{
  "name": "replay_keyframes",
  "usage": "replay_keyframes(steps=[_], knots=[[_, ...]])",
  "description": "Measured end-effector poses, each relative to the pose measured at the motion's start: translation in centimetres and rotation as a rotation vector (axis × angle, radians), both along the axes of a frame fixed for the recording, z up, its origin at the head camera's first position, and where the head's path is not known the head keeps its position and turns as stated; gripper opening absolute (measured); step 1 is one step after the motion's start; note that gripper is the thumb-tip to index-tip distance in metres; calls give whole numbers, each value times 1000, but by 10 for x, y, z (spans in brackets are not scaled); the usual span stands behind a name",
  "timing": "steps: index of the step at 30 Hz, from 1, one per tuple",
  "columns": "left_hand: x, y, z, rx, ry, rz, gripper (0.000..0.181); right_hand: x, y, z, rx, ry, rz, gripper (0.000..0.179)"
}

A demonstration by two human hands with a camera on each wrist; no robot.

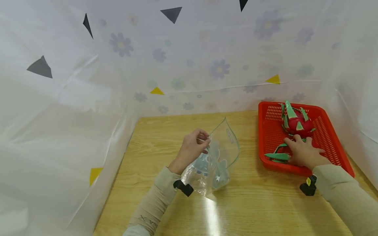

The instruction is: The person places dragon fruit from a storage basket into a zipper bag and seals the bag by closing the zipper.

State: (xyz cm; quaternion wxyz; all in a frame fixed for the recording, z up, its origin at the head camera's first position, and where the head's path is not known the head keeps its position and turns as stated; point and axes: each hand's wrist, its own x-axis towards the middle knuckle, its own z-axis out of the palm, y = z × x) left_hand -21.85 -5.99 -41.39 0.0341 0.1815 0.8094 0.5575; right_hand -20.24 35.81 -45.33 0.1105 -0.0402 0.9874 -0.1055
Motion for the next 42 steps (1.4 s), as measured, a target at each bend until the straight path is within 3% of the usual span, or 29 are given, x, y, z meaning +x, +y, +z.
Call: replay_keyframes(steps=[8, 16, 22, 29, 42], knots=[[0, 0, -1, -14, 9, -3, 19, -1, 12, -2, -20, 11, -18, 86], [-1, -1, -1, -14, 2, 1, 18, -1, 29, -5, -47, 163, 59, 79], [-2, 0, -1, -12, 7, 0, 19, -1, 31, -2, -62, 209, 50, 82], [-2, -1, 1, -1, 6, 1, 19, 1, 26, 14, -195, 198, 10, 85], [-1, -1, -1, 1, -8, 0, 16, 9, -3, 47, -374, 279, -62, 81]])
